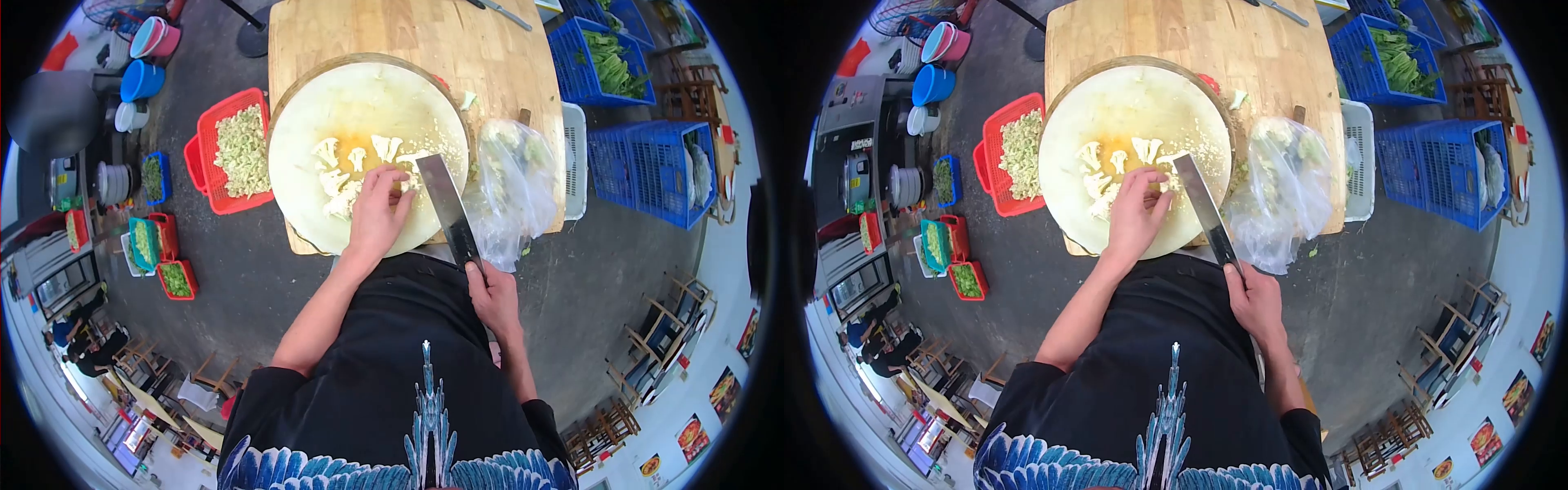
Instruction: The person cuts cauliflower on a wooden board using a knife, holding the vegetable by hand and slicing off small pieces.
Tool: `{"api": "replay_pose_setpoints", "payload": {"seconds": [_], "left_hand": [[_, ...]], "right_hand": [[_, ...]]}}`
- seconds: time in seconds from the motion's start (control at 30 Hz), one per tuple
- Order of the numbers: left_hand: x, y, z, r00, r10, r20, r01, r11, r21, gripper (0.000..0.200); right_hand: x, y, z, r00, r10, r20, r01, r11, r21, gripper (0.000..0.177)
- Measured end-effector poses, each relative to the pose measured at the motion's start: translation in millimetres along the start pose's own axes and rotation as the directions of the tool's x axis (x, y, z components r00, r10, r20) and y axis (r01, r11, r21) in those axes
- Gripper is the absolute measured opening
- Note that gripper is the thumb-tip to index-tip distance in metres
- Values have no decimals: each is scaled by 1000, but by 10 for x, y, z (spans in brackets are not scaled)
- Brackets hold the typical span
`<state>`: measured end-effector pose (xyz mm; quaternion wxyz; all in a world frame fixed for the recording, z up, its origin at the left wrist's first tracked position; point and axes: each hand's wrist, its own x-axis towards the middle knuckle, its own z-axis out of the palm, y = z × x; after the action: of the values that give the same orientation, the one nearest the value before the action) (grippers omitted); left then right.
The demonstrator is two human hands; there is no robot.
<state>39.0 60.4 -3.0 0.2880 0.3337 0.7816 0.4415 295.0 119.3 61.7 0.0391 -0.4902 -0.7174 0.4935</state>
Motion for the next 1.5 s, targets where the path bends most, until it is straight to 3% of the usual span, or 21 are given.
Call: {"api": "replay_pose_setpoints", "payload": {"seconds": [0.1, 0.3, 0.43, 0.63, 0.73, 1.23, 1.5], "left_hand": [[-89, -1, -73, 999, -27, 35, 31, 993, -115, 35], [-102, -53, -117, 998, -70, 4, 70, 997, -15, 31], [-101, -31, -64, 988, -154, 5, 154, 987, -47, 28], [-81, 0, -16, 983, -186, -10, 184, 979, -86, 27], [-93, -64, 30, 982, -186, -22, 182, 975, -124, 26], [-34, -27, 39, 972, -234, -35, 229, 967, -115, 26], [-28, -74, 73, 974, -220, -63, 205, 962, -179, 26]], "right_hand": [[-34, 8, 3, 1000, 12, 6, -12, 1000, 7, 25], [-77, -20, -49, 998, -34, 45, 37, 997, -68, 21], [-105, -7, -29, 997, -57, 54, 64, 988, -142, 21], [-92, -7, 34, 972, -233, -32, 219, 946, -238, 24], [-48, 8, 58, 973, -231, 13, 223, 920, -322, 26], [-27, 55, 190, 963, -268, -39, 230, 885, -405, 28], [-49, 65, 134, 979, -202, 25, 194, 888, -417, 30]]}}
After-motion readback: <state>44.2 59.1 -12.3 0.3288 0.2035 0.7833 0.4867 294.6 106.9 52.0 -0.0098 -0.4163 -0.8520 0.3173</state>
